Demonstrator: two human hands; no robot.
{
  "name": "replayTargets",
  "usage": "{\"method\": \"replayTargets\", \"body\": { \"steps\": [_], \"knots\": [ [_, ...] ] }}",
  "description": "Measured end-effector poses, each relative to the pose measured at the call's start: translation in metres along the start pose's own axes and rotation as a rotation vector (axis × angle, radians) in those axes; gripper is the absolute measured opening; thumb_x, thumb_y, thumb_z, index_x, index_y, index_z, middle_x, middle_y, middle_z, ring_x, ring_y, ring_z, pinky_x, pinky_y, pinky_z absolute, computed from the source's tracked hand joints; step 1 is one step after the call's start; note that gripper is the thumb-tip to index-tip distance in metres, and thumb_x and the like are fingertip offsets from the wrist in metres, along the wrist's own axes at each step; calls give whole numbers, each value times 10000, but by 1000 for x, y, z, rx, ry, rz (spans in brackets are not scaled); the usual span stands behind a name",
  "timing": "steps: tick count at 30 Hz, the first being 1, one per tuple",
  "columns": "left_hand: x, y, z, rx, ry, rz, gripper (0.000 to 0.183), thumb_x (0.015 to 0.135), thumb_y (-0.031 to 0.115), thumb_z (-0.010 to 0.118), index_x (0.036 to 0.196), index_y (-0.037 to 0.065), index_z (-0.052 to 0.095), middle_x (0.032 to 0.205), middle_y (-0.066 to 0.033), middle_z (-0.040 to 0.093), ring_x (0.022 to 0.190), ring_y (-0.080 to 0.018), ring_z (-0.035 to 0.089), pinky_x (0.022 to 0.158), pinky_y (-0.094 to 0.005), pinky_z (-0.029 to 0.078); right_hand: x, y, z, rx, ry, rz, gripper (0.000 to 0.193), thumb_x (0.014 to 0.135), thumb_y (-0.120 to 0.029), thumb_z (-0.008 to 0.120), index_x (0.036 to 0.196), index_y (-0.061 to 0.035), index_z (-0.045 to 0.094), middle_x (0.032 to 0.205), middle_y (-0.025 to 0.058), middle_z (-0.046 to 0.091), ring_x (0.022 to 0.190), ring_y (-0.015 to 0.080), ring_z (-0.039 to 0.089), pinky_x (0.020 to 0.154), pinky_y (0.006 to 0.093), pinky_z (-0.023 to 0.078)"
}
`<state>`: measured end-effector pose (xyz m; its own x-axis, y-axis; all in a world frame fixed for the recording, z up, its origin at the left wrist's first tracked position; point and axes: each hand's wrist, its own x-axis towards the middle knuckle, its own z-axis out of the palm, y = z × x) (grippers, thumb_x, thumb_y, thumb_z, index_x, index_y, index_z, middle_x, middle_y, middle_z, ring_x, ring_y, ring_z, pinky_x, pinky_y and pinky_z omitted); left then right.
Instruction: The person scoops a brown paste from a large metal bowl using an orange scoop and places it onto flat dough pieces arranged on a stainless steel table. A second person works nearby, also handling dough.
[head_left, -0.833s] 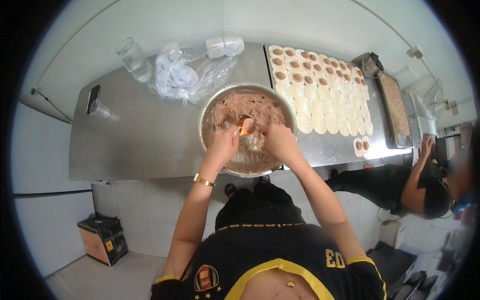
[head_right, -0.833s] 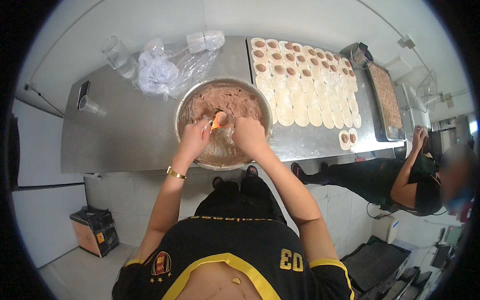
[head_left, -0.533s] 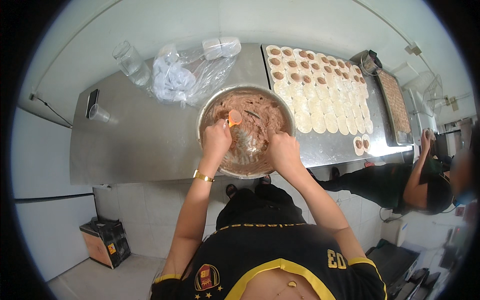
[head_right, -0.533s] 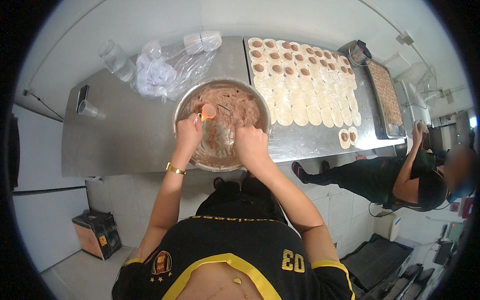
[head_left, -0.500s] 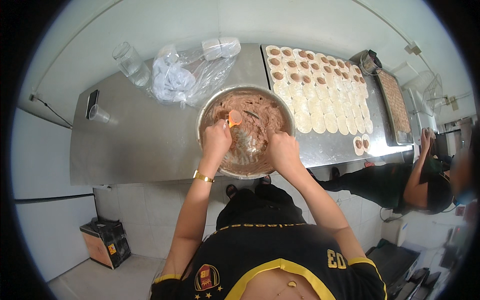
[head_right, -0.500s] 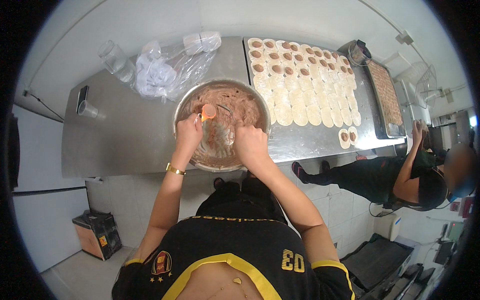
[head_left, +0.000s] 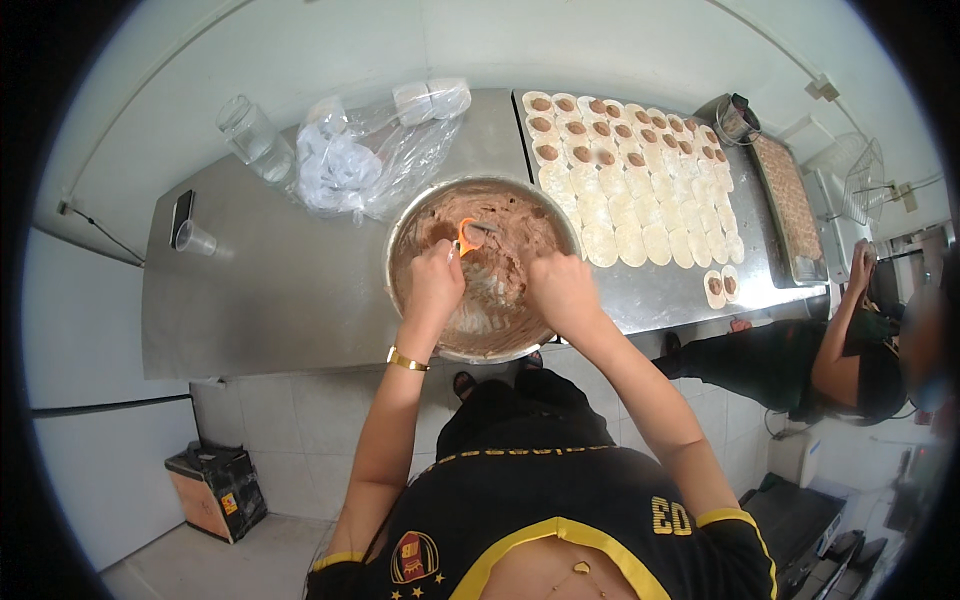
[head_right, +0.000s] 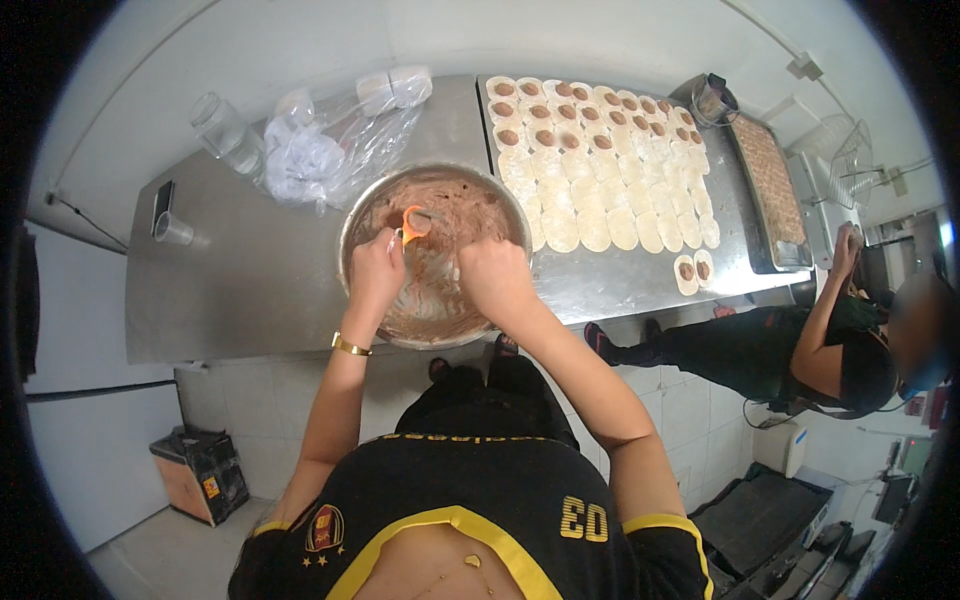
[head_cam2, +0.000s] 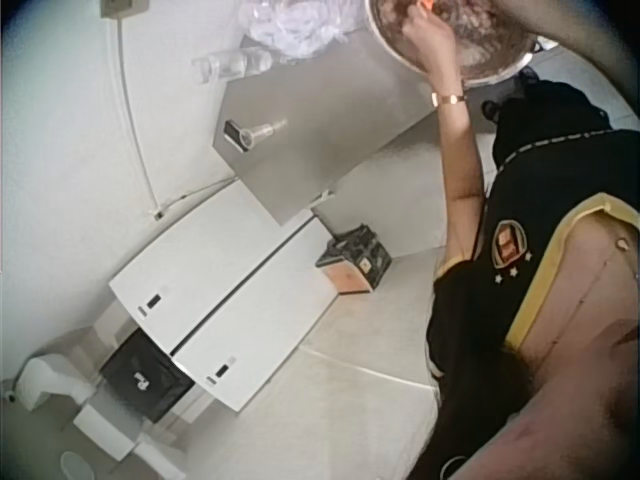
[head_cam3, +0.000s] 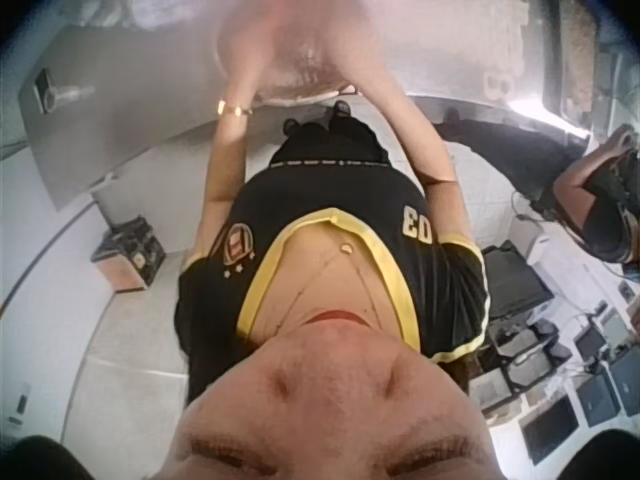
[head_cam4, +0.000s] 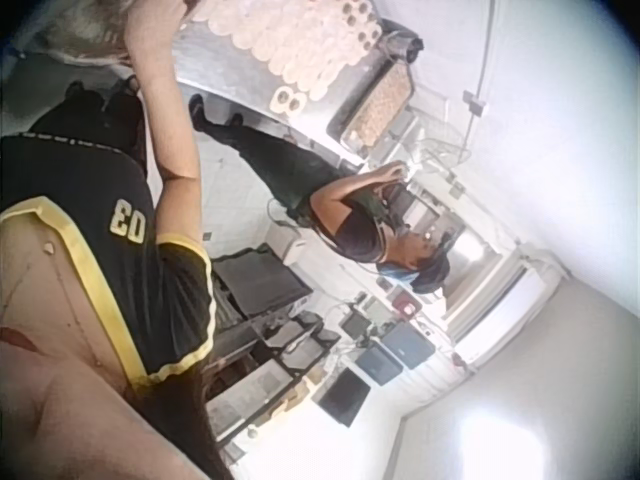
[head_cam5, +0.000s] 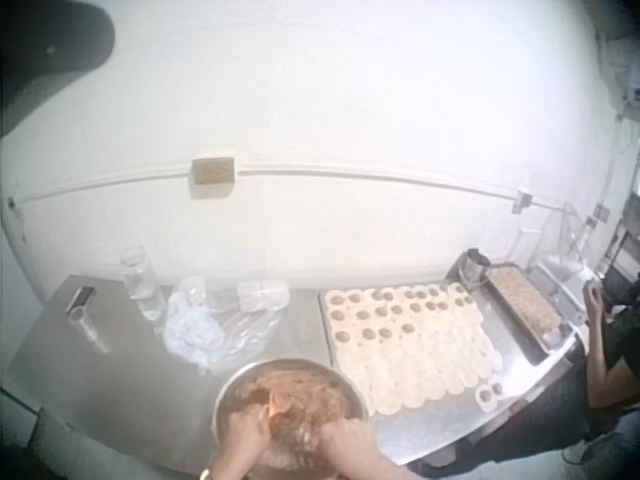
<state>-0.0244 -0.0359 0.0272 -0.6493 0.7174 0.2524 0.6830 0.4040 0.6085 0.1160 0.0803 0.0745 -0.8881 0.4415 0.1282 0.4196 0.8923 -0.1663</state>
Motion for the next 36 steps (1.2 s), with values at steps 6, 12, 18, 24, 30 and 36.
{"method": "replayTargets", "body": {
  "steps": [6,12,18,24,30,36],
  "knots": [
    [2,11,1,55,-15,84,107,838,104,529,786,10,522,704,-203,594,667,-362,602,567,-453,469,11,20,-23,-27,-147,63,240,695,-59,534,907,-65,647,656,180,605,649,343,629,576,425,505],
    [6,26,16,165,-82,122,109,843,122,532,813,20,511,635,-186,587,590,-363,599,542,-463,478,15,86,7,878,-318,236,199,758,-61,544,897,-24,680,466,70,470,414,163,462,405,301,361],
    [2,27,46,220,-142,21,80,831,100,531,808,24,532,679,-203,590,630,-379,584,555,-467,457,4,143,-32,1650,-369,606,174,816,-35,524,897,24,666,475,-58,320,375,36,191,351,209,168],
    [-11,38,36,261,-122,-133,87,832,100,504,808,24,539,664,-219,579,646,-390,585,574,-481,445,24,269,-54,441,662,580,222,834,-131,510,946,-51,684,578,56,562,499,205,535,472,343,410],
    [-17,38,30,320,-130,-217,98,831,97,506,788,12,527,661,-219,570,641,-396,575,570,-481,437,52,374,34,-298,398,716,272,799,-114,486,1034,-98,621,713,141,638,625,323,633,549,434,494],
    [-29,42,19,300,-86,-261,95,833,79,513,789,-4,529,667,-223,567,639,-401,566,561,-479,419,52,356,18,-147,610,689,220,818,-113,497,962,-47,649,657,128,613,575,279,613,502,400,466]
  ]
}}
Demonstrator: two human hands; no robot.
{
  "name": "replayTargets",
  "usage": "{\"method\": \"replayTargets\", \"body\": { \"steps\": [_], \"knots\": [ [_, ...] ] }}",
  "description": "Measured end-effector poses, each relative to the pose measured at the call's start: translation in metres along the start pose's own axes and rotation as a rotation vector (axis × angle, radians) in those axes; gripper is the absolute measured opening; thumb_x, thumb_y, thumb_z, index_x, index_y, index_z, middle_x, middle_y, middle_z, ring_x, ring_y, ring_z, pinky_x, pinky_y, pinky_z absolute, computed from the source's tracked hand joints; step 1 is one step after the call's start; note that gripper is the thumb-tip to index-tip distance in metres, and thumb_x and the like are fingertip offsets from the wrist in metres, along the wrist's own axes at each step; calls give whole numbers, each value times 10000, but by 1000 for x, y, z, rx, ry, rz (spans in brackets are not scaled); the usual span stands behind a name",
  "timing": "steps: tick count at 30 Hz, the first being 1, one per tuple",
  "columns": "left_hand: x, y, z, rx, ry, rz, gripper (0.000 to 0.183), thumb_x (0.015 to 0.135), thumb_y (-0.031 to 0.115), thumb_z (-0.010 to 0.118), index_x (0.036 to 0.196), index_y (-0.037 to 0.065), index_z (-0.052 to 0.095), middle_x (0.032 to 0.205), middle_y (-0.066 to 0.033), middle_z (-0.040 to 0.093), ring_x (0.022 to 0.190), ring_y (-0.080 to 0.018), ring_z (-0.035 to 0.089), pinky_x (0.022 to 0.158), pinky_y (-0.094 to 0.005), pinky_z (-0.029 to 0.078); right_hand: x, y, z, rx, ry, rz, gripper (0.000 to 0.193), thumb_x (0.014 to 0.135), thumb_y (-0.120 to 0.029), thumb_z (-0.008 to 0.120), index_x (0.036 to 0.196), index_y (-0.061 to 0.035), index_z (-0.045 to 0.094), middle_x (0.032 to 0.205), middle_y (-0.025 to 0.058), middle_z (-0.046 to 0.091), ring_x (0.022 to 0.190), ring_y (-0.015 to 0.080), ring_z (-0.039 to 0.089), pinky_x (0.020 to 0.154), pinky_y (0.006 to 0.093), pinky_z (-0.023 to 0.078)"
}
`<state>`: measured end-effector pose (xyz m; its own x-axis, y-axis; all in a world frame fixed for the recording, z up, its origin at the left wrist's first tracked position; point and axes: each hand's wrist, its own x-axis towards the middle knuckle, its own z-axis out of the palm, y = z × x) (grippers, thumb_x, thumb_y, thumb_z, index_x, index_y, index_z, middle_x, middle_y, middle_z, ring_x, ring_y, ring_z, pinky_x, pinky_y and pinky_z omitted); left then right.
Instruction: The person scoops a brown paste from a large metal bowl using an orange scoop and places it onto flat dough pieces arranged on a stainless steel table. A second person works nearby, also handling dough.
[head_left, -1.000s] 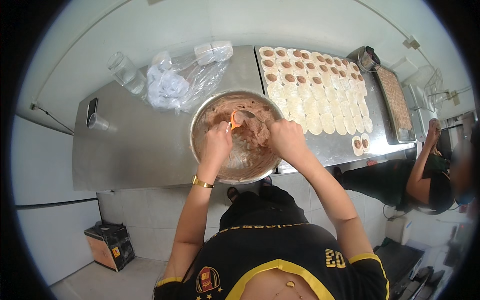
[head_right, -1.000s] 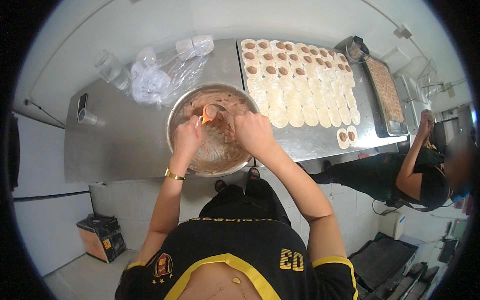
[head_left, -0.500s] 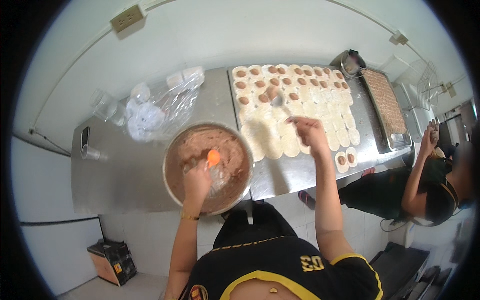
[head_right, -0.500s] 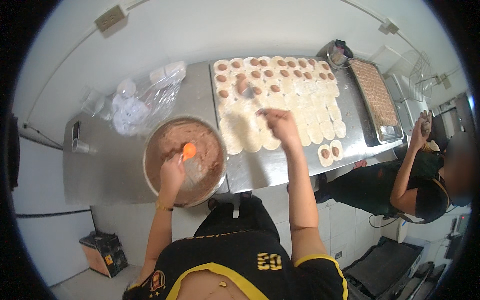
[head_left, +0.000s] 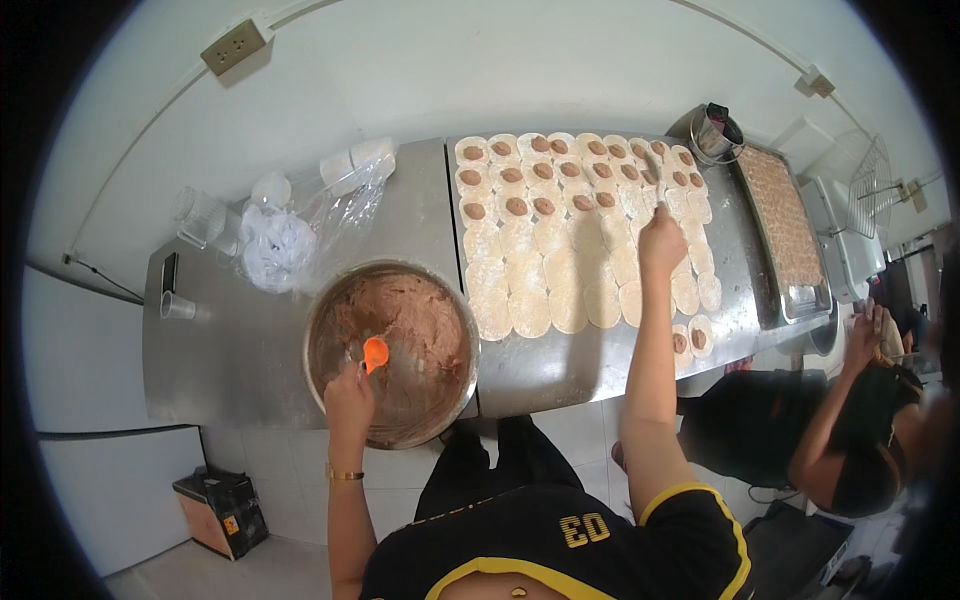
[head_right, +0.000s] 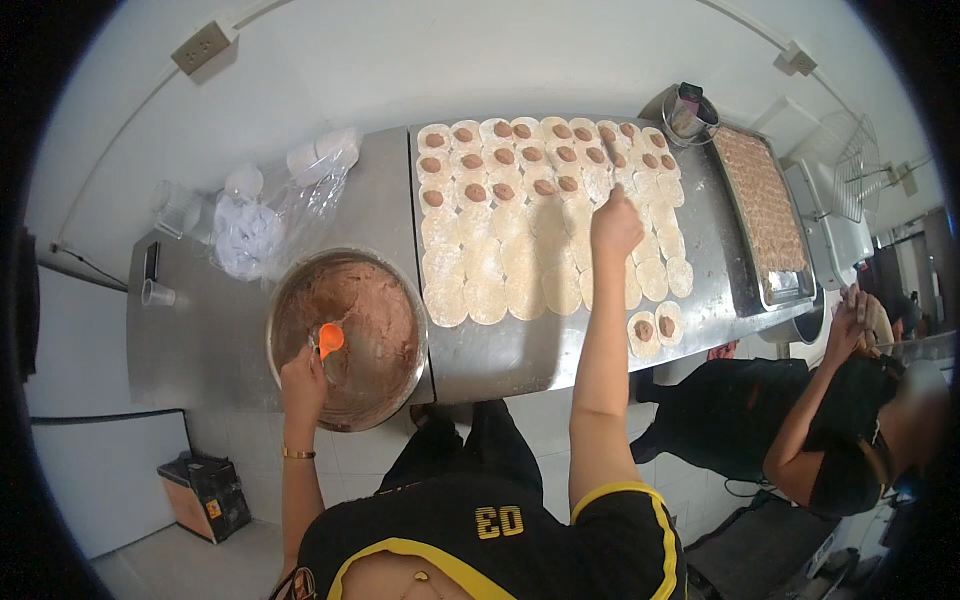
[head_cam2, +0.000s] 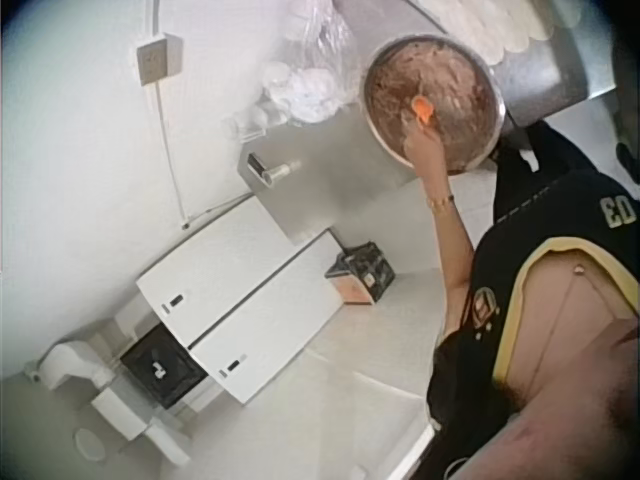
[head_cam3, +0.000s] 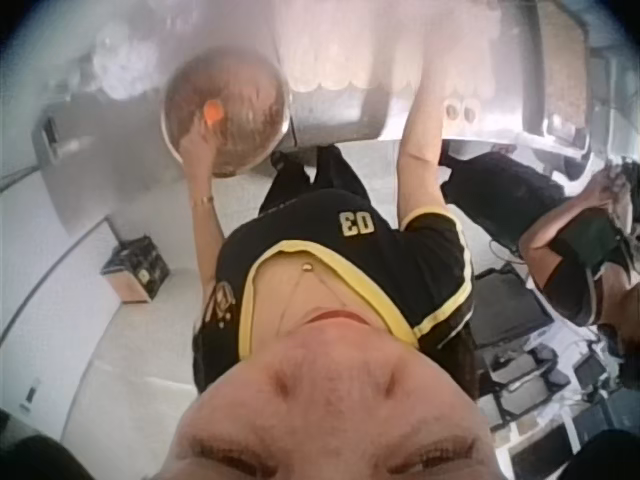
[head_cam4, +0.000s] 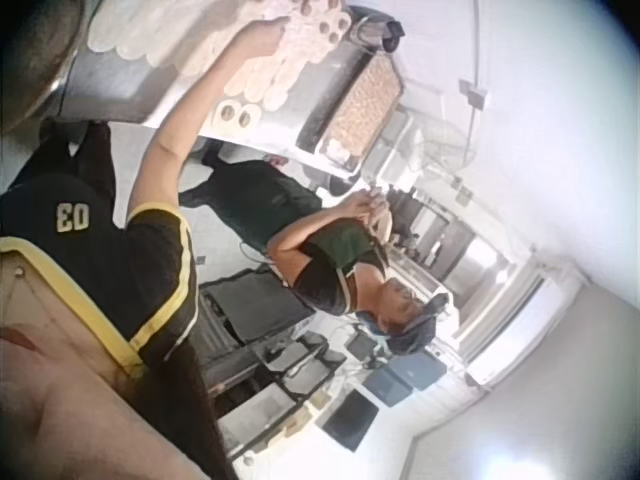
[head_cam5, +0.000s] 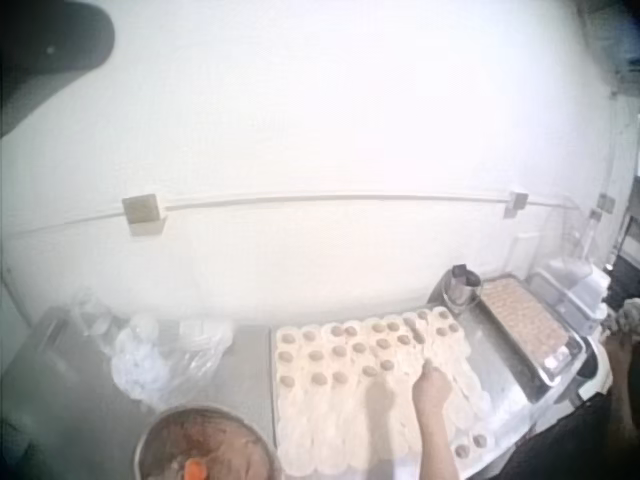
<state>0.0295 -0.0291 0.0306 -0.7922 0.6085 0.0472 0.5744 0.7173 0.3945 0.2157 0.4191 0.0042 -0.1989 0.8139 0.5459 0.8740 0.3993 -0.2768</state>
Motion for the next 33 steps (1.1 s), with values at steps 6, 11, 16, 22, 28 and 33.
{"method": "replayTargets", "body": {
  "steps": [6,11,16,22,28,33],
  "knots": [
    [4,-21,3,-141,44,76,125,842,79,507,785,-26,542,646,-235,542,617,-400,553,555,-467,394,-4,-72,-79,1507,-650,161,181,873,-61,492,976,-7,632,650,-3,521,557,67,440,495,203,346],
    [10,-30,-14,-179,-38,142,148,835,131,503,777,1,541,681,-240,557,667,-417,556,600,-497,425,-97,-177,-93,611,-818,-773,299,747,-37,521,1019,-84,633,809,108,633,715,236,622,618,345,478],
    [18,-55,-32,-211,77,190,161,847,131,496,769,-5,532,672,-239,552,660,-411,555,576,-478,421,-149,-229,-85,414,-758,-1147,164,729,-87,527,827,-65,656,746,154,636,736,296,634,625,386,510],
    [12,-80,-37,-265,155,11,157,845,123,501,775,-12,538,652,-235,553,625,-409,554,557,-470,428,-172,-272,-70,112,-572,-1266,160,747,-106,521,738,-37,665,750,146,640,671,259,653,549,356,517],
    [12,-89,-22,-326,178,-87,152,845,124,501,794,-8,558,656,-240,563,637,-413,566,581,-474,449,-215,-304,-50,-192,-375,-1333,197,770,-129,516,873,-2,625,775,144,614,669,242,654,527,311,525],
    [13,-93,-13,-290,168,-138,162,849,142,495,823,-4,562,665,-241,575,644,-420,574,595,-492,453,-228,-296,-56,-122,-659,-1492,167,770,-118,519,834,-17,637,795,158,628,703,234,657,541,316,526]
  ]
}}
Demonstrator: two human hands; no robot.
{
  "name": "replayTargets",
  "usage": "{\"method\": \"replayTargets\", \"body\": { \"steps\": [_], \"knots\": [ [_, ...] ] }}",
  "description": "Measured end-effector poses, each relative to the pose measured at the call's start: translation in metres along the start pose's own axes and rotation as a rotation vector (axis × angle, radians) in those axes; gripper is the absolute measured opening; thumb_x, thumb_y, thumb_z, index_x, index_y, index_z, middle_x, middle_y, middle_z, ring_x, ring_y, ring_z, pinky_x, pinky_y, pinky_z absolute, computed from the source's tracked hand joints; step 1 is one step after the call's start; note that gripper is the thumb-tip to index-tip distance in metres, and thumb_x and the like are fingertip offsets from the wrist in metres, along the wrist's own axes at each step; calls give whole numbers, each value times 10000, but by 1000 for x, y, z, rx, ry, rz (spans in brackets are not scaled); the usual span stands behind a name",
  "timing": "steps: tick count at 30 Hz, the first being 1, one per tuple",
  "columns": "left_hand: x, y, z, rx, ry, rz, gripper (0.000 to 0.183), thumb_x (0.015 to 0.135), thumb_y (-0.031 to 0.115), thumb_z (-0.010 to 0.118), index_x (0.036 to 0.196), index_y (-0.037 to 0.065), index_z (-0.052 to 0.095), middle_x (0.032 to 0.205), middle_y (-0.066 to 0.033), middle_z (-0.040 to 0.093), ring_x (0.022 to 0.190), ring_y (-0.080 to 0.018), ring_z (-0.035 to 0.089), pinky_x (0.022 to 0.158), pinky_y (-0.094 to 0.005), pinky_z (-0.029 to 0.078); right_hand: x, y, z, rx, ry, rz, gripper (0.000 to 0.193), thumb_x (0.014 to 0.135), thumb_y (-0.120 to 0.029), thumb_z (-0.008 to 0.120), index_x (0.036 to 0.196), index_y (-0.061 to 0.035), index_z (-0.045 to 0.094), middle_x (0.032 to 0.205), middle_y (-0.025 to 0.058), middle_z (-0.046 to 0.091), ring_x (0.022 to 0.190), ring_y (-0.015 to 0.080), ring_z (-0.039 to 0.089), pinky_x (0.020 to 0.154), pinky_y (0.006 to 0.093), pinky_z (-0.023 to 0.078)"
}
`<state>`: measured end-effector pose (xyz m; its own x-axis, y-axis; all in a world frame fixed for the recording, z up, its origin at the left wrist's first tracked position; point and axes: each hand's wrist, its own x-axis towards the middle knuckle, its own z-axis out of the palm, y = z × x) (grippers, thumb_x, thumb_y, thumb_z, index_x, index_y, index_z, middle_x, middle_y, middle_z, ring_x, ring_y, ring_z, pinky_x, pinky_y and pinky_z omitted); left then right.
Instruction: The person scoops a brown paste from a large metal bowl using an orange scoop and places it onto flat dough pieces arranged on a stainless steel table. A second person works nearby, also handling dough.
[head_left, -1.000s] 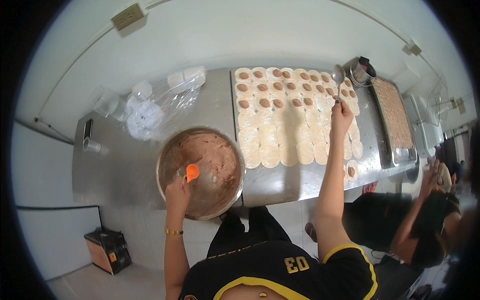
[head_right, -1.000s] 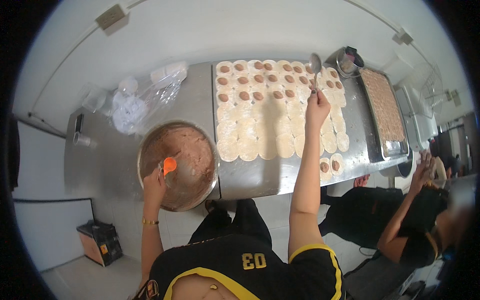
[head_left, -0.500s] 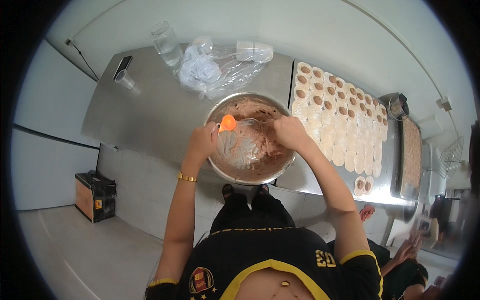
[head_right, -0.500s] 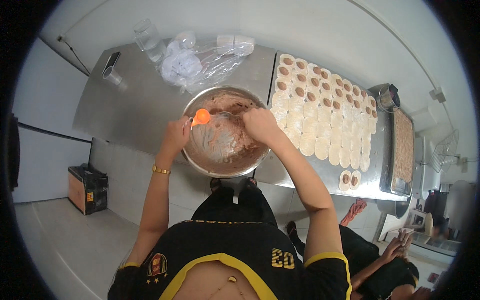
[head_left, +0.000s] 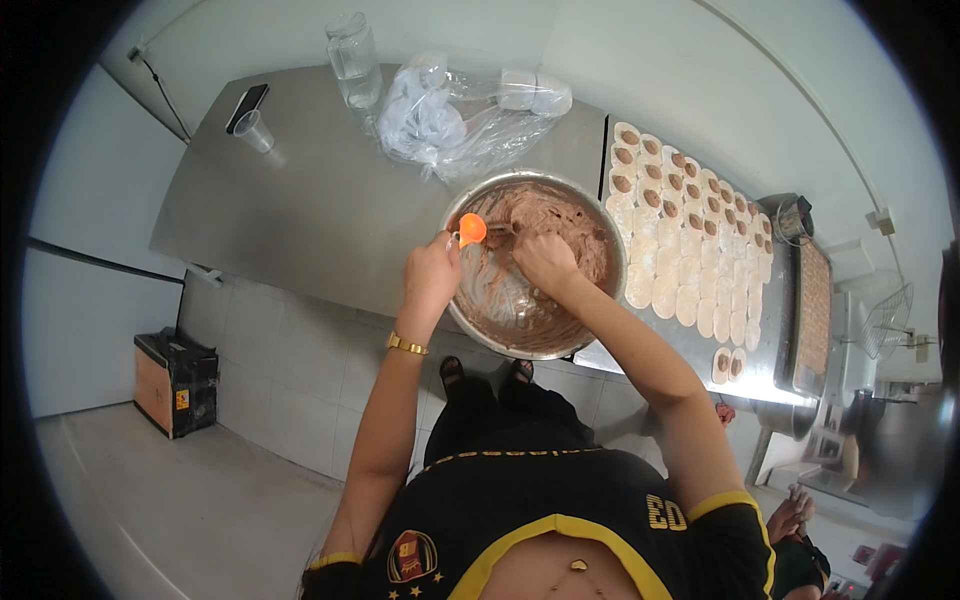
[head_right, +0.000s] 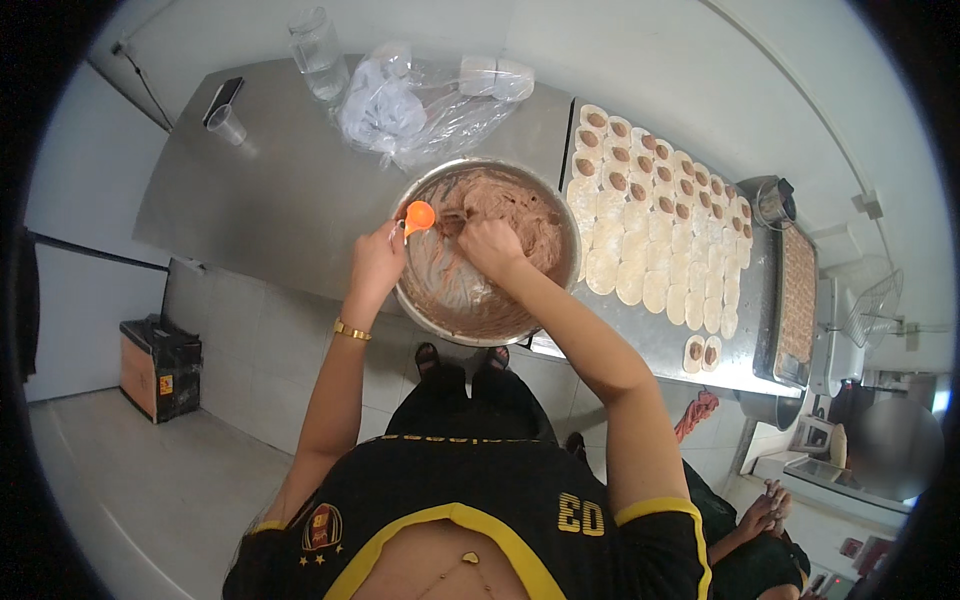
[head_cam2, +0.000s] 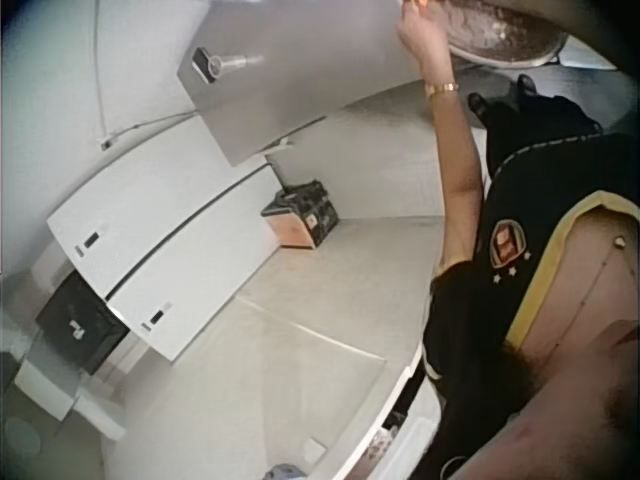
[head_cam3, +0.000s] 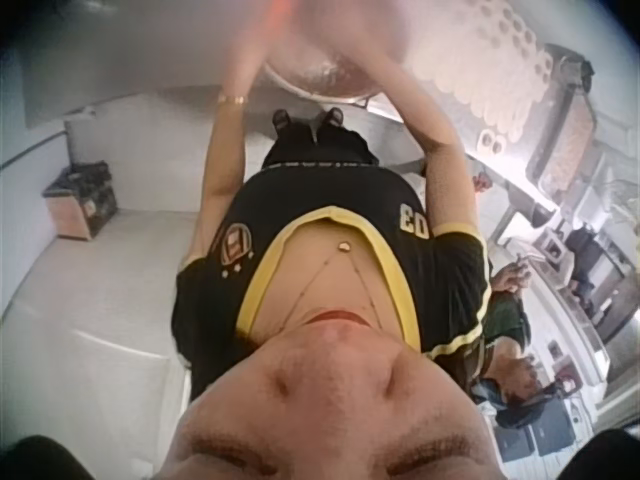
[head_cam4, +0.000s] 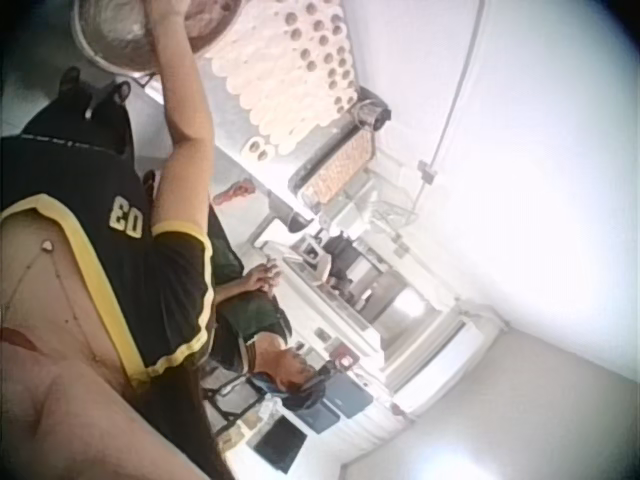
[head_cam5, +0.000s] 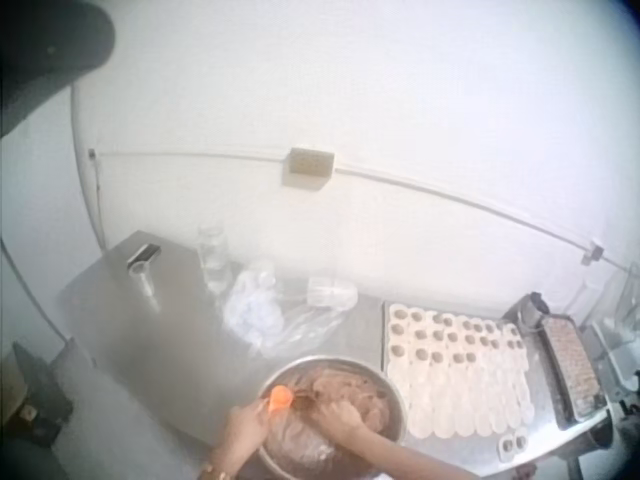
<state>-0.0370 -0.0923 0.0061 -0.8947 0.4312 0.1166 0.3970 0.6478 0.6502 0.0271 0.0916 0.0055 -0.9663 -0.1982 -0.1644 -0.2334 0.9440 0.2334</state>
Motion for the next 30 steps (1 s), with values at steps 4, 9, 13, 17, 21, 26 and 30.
{"method": "replayTargets", "body": {
  "steps": [4,9,13,17,21,26,30],
  "knots": [
    [-2,-3,0,-13,-5,9,164,846,147,496,851,0,568,676,-235,589,642,-420,579,600,-498,459,-21,-5,2,198,-91,55,153,757,-121,530,779,-20,642,825,171,642,742,259,655,595,354,529],
    [1,-5,1,-29,8,14,172,845,142,492,830,-9,573,667,-238,582,643,-420,577,593,-492,455,-35,-10,2,401,-193,235,196,753,-160,522,740,-22,660,827,183,648,811,292,646,706,385,517],
    [7,-8,-4,-117,-53,-5,185,840,136,495,800,-22,582,651,-240,568,634,-415,573,575,-466,444,-40,2,28,694,-252,210,214,729,-148,536,799,13,658,805,186,648,821,311,638,723,383,501],
    [4,-14,-22,-141,-114,-47,215,838,155,504,771,-28,597,642,-242,561,614,-405,567,559,-433,442,-61,25,-4,1215,-406,292,231,723,-101,574,920,-31,673,770,181,642,785,303,628,694,368,475],
    [5,-11,-23,-192,-335,-136,275,854,196,490,756,-32,607,602,-208,567,556,-340,578,538,-394,444,-85,29,-12,1099,146,402,258,710,-38,602,955,-52,681,682,162,630,644,248,625,595,332,461],
    [11,22,-13,-444,-422,-251,315,863,219,468,745,-40,602,562,-124,560,500,-196,564,503,-339,432,-95,-17,-52,285,291,391,437,678,-49,586,1115,-43,594,798,98,611,650,227,626,561,336,498],
    [17,23,-9,-518,-408,-287,306,861,214,471,734,-38,588,563,-79,541,474,-140,518,476,-303,415,-112,-27,-46,116,330,432,516,709,-68,550,1220,-47,485,794,62,529,677,205,608,514,314,493]
  ]
}}
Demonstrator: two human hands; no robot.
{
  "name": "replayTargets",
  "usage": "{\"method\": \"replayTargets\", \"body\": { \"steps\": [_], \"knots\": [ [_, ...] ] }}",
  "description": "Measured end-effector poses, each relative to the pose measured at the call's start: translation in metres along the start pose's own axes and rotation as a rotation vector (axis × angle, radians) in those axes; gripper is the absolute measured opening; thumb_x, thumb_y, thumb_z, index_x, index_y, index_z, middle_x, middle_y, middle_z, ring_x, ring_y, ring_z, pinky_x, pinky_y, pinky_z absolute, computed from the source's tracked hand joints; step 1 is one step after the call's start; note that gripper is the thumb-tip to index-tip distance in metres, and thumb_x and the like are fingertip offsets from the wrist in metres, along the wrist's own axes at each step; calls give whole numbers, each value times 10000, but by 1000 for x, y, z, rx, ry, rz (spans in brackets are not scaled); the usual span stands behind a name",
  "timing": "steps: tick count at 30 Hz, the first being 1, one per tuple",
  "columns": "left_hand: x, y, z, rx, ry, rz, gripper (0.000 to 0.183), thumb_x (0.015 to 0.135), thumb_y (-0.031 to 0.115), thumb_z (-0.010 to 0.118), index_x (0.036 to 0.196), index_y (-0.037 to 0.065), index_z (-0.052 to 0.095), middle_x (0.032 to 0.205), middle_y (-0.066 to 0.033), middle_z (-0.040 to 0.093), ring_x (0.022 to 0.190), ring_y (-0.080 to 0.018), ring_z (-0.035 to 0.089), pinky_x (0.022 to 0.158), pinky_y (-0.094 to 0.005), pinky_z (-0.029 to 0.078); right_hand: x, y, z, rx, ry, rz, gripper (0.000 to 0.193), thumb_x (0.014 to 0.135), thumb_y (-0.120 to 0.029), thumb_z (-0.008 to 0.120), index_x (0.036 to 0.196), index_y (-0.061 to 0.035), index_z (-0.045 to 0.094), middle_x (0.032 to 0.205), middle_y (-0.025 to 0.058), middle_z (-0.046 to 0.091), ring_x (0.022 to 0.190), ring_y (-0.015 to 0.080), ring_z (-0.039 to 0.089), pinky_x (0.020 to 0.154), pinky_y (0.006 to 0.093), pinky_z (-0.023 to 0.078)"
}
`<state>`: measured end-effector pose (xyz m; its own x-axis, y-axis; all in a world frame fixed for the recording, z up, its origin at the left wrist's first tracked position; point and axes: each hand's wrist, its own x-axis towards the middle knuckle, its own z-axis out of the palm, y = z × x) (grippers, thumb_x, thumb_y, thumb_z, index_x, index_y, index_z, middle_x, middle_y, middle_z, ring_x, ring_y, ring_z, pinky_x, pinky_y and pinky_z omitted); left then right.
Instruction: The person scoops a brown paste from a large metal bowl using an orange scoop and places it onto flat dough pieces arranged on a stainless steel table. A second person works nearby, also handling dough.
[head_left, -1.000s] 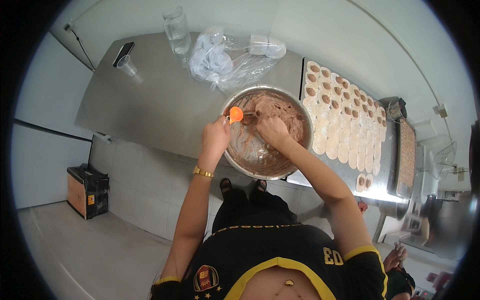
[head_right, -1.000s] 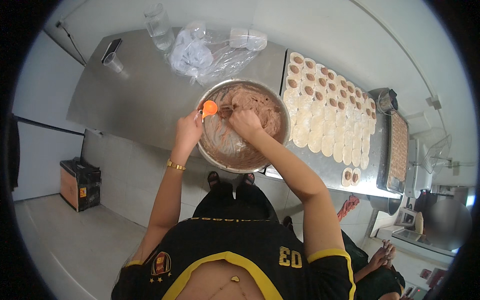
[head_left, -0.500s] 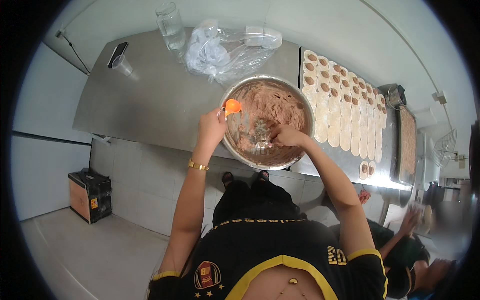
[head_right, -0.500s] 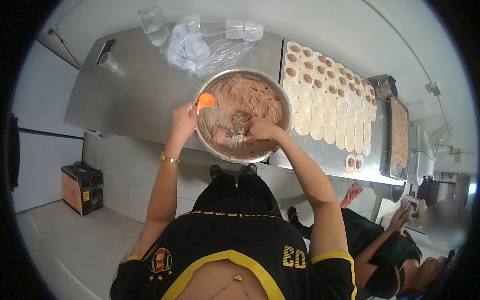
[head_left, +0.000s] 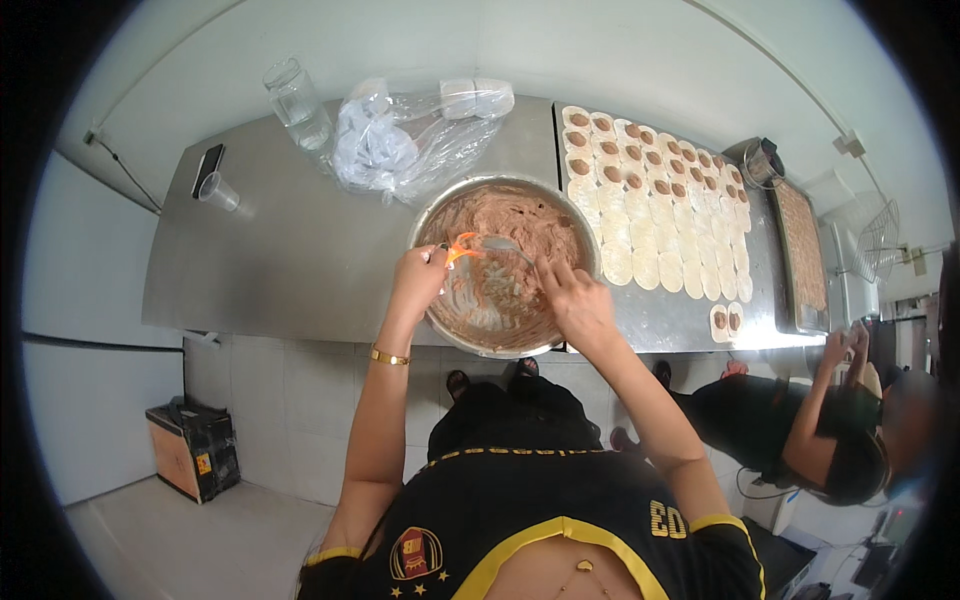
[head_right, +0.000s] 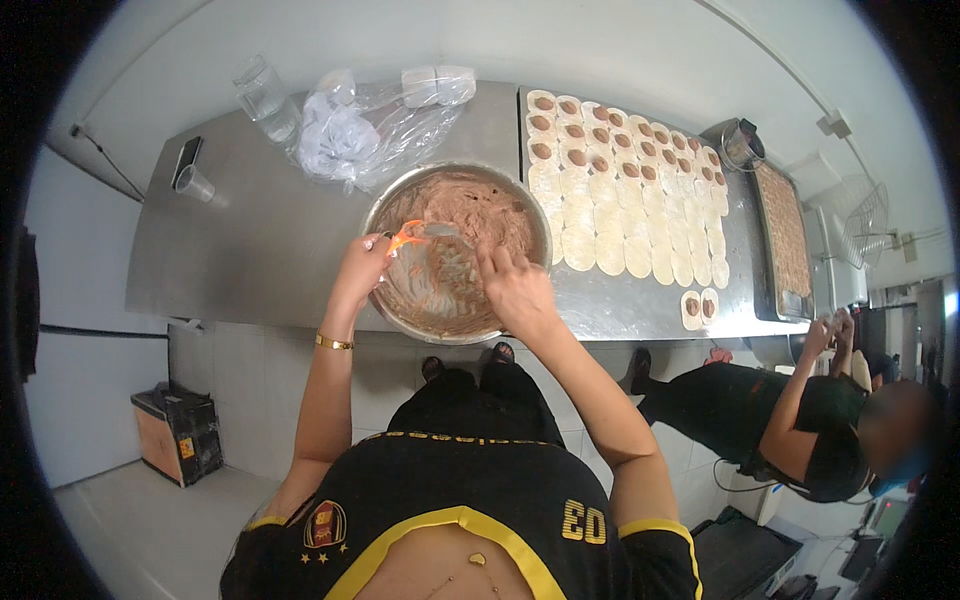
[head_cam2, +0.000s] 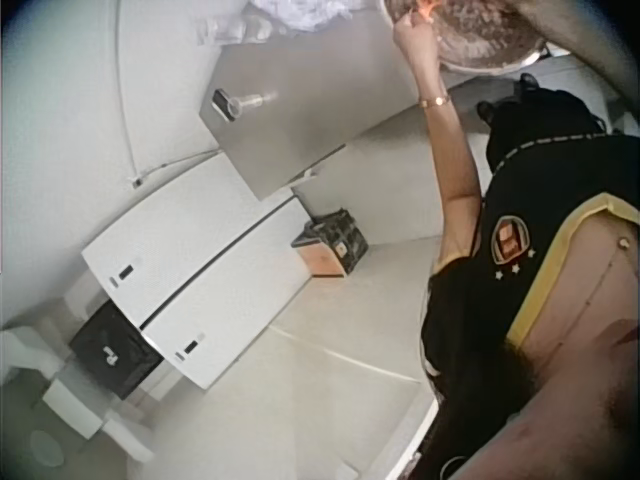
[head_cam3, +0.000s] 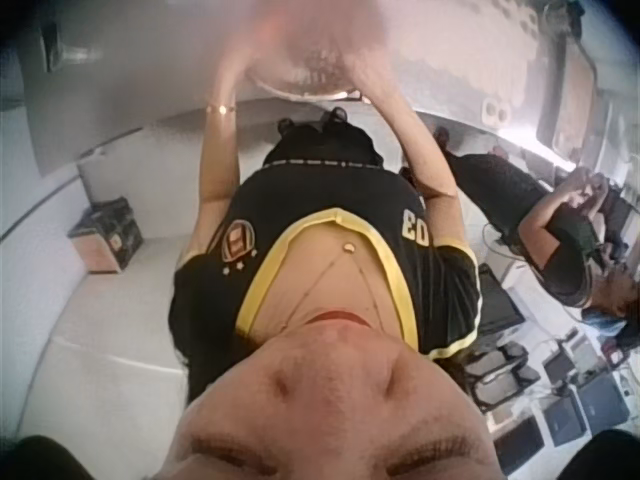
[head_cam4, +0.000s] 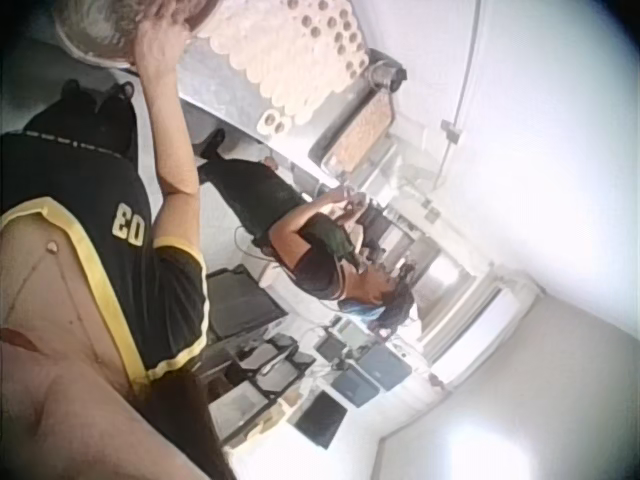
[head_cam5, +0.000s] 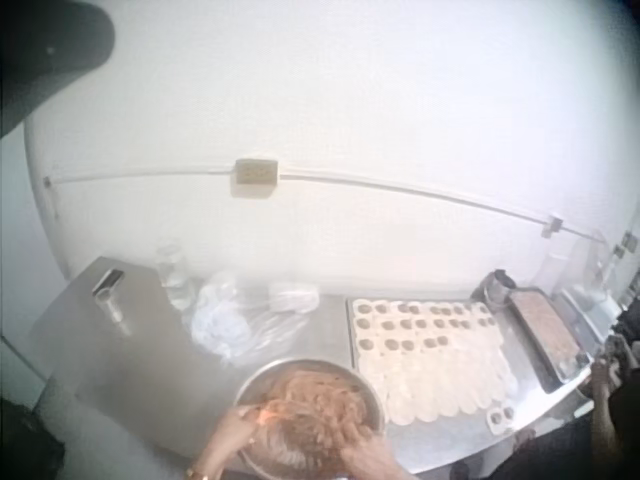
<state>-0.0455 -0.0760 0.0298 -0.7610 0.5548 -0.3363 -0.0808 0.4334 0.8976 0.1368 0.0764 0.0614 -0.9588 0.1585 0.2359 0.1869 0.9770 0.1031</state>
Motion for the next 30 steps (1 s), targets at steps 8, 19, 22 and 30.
{"method": "replayTargets", "body": {
  "steps": [8,19,22,30],
  "knots": [
    [-2,32,13,-60,-48,16,290,878,204,471,735,-27,572,553,-31,494,460,-102,468,436,-278,384,-11,-24,16,9,70,199,592,701,-48,536,1286,-51,446,817,67,523,660,205,592,517,320,498],
    [-6,31,20,20,15,105,329,885,208,487,692,-41,581,488,-89,512,446,-155,542,439,-326,401,-10,-32,23,151,107,279,592,666,-14,545,1253,-58,489,790,83,523,580,240,587,487,360,483],
    [-4,17,26,257,115,320,324,885,203,480,705,-40,598,506,-125,543,437,-192,559,451,-342,416,-4,-22,17,202,42,259,599,675,-26,538,1269,-24,461,798,88,516,580,220,589,481,341,483],
    [-3,25,18,20,48,146,317,891,202,485,722,-38,604,492,-99,521,401,-168,521,431,-322,398,-4,-37,14,-57,54,115,573,703,-86,521,1248,66,432,755,81,502,567,145,586,431,251,470]
  ]
}}
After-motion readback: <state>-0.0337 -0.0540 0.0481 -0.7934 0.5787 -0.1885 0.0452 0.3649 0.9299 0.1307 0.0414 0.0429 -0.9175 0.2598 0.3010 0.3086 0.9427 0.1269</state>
